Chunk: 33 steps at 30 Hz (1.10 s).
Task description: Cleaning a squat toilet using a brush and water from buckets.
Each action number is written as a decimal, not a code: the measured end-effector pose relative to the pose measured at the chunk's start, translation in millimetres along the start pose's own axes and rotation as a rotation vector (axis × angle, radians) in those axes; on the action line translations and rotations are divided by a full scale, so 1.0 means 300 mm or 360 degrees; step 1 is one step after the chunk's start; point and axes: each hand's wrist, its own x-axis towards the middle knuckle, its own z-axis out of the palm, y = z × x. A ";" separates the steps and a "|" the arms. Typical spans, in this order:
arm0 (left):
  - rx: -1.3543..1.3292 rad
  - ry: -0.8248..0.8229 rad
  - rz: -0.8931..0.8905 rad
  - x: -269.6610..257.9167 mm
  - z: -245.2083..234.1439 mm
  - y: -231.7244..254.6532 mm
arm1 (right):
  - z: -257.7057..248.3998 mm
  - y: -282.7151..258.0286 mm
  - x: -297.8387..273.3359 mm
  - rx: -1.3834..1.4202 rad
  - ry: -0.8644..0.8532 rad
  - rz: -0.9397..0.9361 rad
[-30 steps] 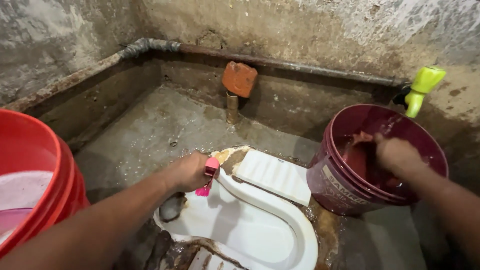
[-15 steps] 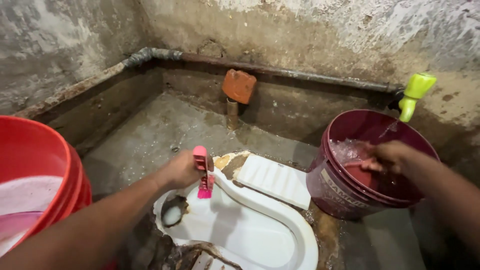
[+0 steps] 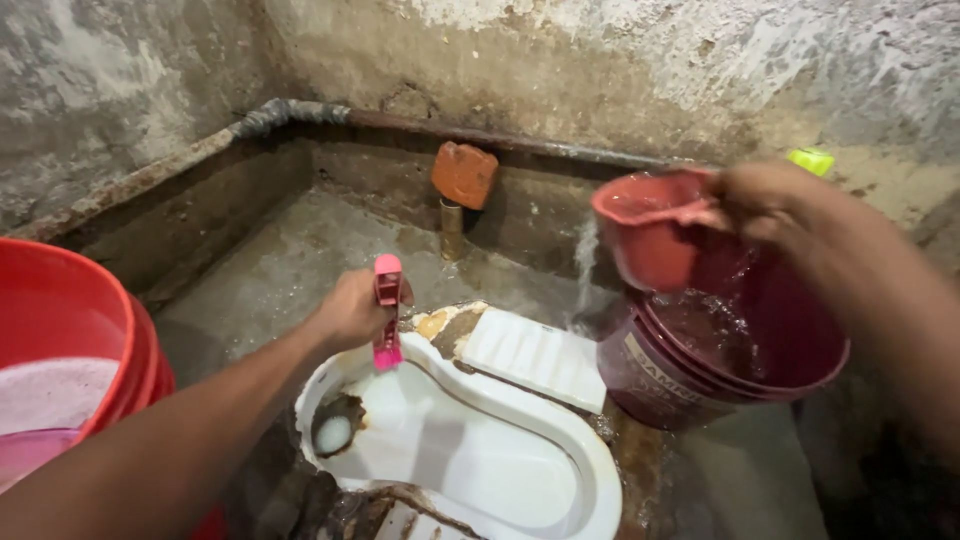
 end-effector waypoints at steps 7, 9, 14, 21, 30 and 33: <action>0.0087 0.0248 -0.0171 0.102 0.015 0.060 | 0.486 -0.009 -0.022 0.0649 -0.0265 0.0051; 0.0114 0.0343 -0.0074 0.114 0.038 0.038 | 0.649 0.025 -0.045 0.0696 -0.0315 0.0031; 0.0358 0.0337 0.0509 0.076 0.024 0.037 | 0.966 0.073 -0.204 0.0449 -0.0109 -0.0167; 0.0234 0.0103 0.0216 -0.030 -0.010 -0.039 | 1.146 0.151 -0.140 -0.0769 0.0323 -0.0513; 0.0138 0.0354 -0.0148 -0.030 -0.106 -0.077 | 1.220 0.124 -0.089 -0.1229 0.0438 -0.1019; 0.0101 0.0449 -0.0067 -0.035 -0.108 -0.115 | 1.157 0.146 0.015 -0.0726 0.0235 -0.0368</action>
